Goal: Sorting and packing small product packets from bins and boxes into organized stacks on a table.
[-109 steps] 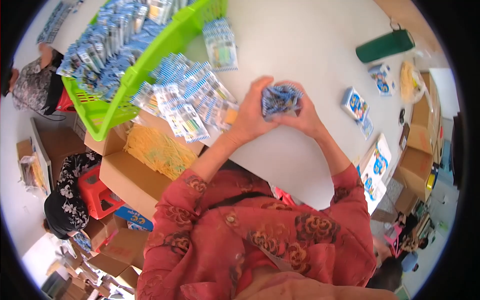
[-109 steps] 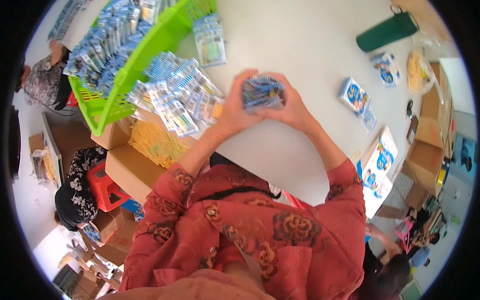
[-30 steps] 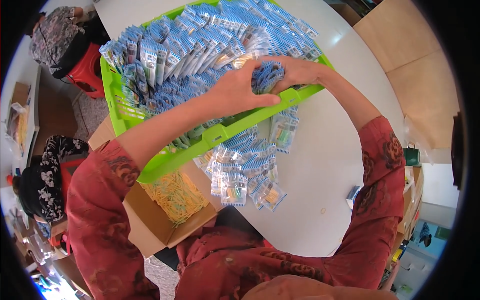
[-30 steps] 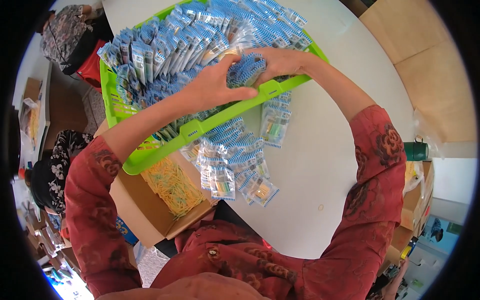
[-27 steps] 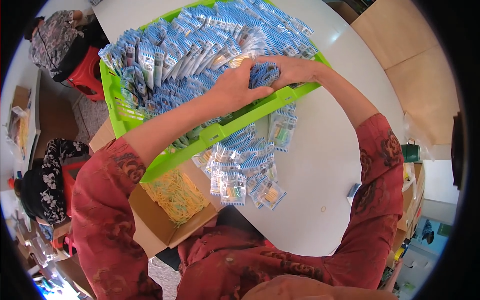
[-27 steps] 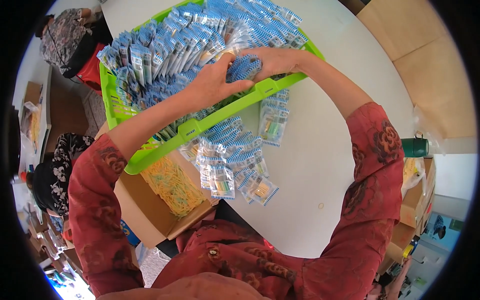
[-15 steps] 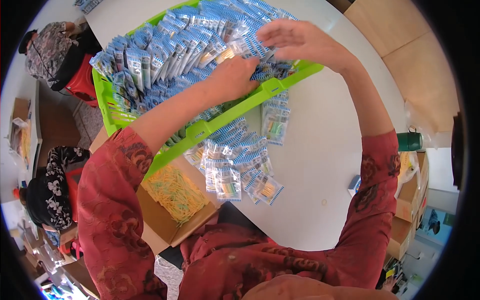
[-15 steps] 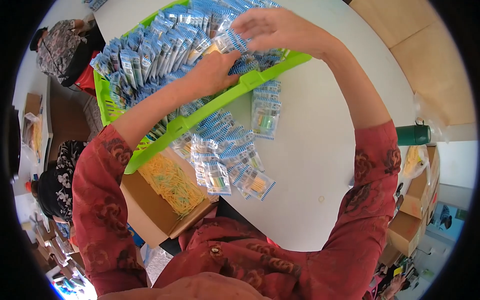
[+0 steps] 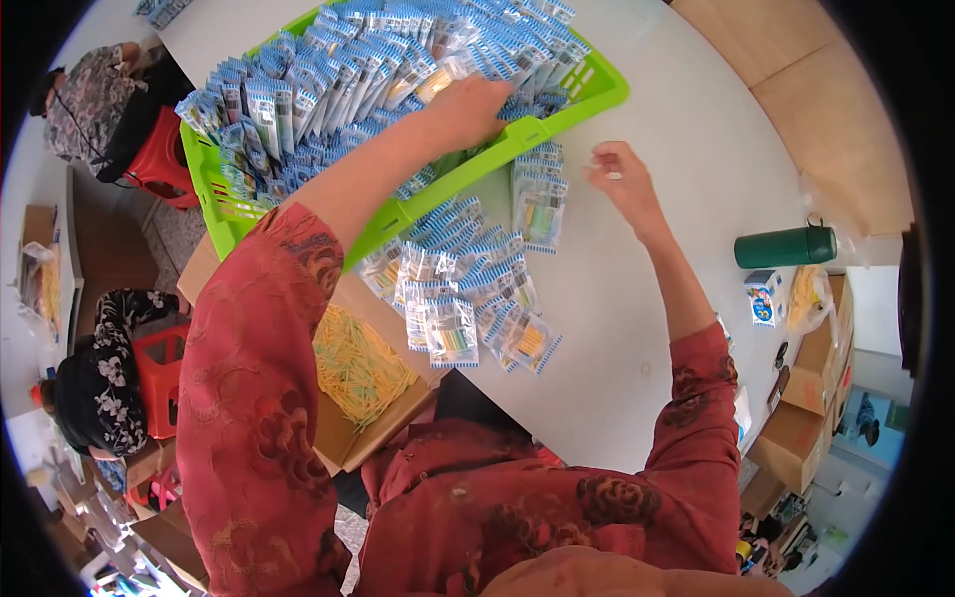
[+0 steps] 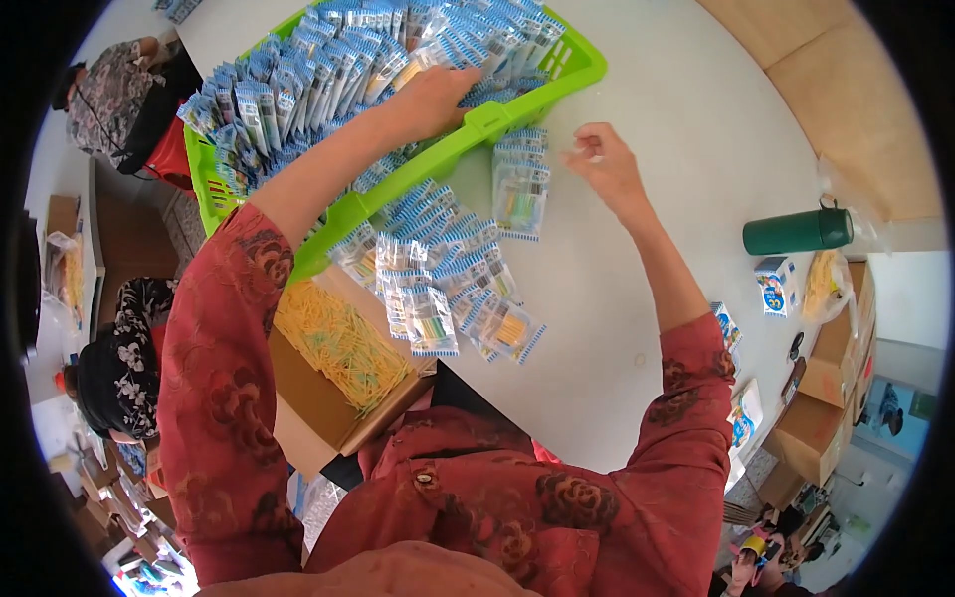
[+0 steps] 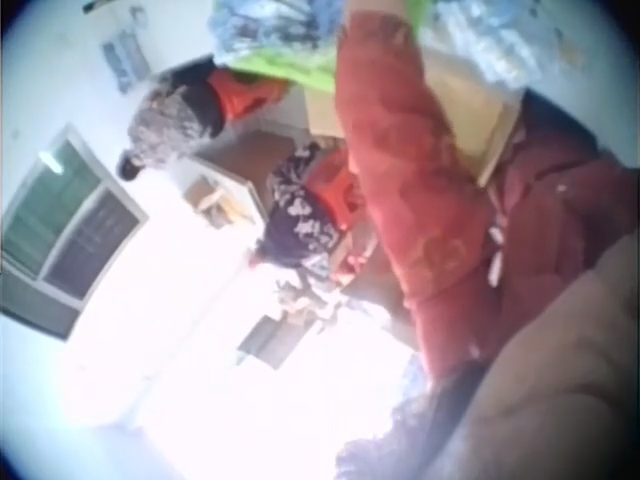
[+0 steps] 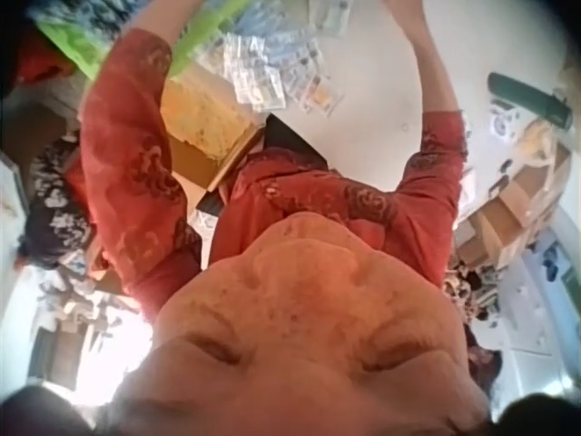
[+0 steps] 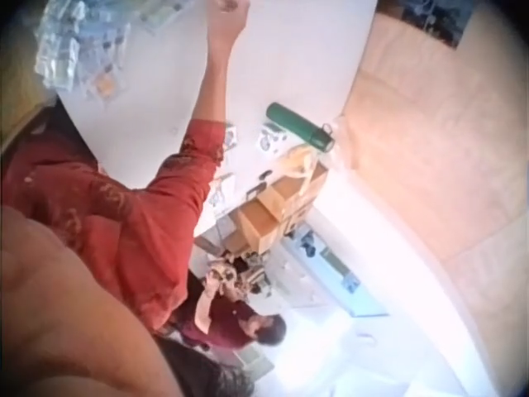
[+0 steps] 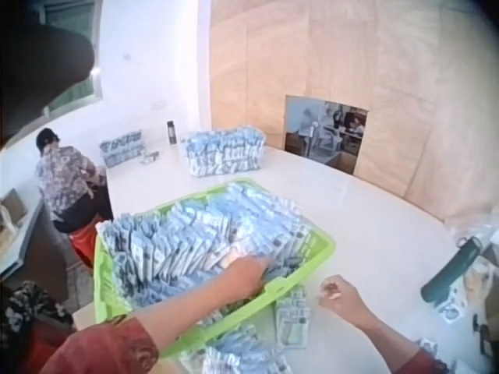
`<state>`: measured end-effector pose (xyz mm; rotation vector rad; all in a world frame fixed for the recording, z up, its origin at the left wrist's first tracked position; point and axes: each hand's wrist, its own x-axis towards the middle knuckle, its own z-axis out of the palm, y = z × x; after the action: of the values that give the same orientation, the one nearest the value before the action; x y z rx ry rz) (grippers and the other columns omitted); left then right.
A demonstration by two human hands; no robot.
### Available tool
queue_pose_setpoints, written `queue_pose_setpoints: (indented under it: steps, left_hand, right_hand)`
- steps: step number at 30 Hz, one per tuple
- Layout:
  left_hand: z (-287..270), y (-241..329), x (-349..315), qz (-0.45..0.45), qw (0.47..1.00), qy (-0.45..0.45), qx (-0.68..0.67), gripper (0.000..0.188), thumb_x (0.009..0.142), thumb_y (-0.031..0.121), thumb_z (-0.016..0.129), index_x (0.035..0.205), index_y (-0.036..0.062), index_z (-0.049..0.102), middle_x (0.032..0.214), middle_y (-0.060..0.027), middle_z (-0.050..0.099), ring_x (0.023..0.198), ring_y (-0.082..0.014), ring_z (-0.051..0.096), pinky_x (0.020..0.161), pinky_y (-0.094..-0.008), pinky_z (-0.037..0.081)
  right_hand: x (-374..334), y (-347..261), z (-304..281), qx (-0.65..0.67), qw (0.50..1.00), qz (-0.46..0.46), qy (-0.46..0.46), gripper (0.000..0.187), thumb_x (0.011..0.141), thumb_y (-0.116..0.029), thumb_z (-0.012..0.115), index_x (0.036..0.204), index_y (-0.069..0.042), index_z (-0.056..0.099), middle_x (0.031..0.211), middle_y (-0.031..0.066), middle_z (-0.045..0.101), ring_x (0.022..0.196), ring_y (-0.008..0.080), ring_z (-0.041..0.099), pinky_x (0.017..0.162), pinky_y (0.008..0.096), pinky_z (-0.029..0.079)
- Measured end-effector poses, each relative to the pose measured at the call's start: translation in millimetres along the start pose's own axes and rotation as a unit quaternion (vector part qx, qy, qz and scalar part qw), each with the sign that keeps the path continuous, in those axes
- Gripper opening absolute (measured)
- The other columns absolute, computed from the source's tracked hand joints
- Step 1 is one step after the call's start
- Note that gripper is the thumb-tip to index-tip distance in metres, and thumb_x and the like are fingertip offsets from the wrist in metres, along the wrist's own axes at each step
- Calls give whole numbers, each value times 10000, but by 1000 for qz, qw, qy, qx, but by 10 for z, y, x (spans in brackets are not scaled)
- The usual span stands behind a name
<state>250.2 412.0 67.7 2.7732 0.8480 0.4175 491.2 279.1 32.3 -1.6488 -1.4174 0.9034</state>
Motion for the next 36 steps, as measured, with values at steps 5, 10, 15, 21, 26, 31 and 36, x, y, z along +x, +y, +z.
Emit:
queue_pose_setpoints:
  steps: [5,10,15,21,26,31,36]
  left_hand:
    - [-263,98,-265,-84,993,53,-58,428,800,306,617,1109,30,509,1016,-200,599,929,-355,588,803,-432,465]
    - [-740,905,-710,3,972,218,-85,276,766,172,640,994,41,557,939,-129,617,827,-325,603,662,-398,498]
    - [-249,1211,-960,60,993,95,-40,106,723,111,631,810,56,605,818,-103,623,728,-274,600,625,-367,485]
    - [414,1006,-777,95,986,-76,117,70,703,99,582,686,58,636,694,-113,615,720,-275,588,641,-383,453]
    - [468,1034,-706,102,977,-118,142,112,713,88,549,670,54,646,696,-105,614,763,-275,580,677,-384,436]
    - [500,1020,-760,76,979,-122,142,108,714,89,553,672,62,649,756,-97,623,837,-259,560,718,-382,419]
    - [510,1045,-799,93,988,-76,101,98,748,94,560,704,49,636,756,-98,609,815,-266,560,705,-386,421]
  right_hand:
    - [124,167,285,-89,995,9,-54,778,685,-341,744,1291,-7,387,1150,106,507,1042,224,488,906,330,401]
    - [284,186,282,-99,990,40,-87,919,627,-396,776,1329,4,337,1155,162,508,1033,246,508,899,328,409]
    - [355,74,311,-57,988,67,-126,900,610,-330,797,1291,54,352,1063,173,553,976,239,544,869,316,420]
    - [352,2,340,-35,983,81,-158,811,616,-271,794,1240,73,406,986,141,587,914,210,568,815,306,443]
    - [315,-9,238,23,957,149,-247,696,650,-230,769,1212,34,454,992,87,603,903,176,571,800,292,449]
    - [69,-59,368,120,969,53,-207,614,665,-135,739,1201,-10,469,1054,68,600,955,161,570,851,287,442]
    - [-118,123,495,120,985,12,-122,565,683,-68,707,1190,-15,462,1066,66,594,972,148,565,874,289,437]
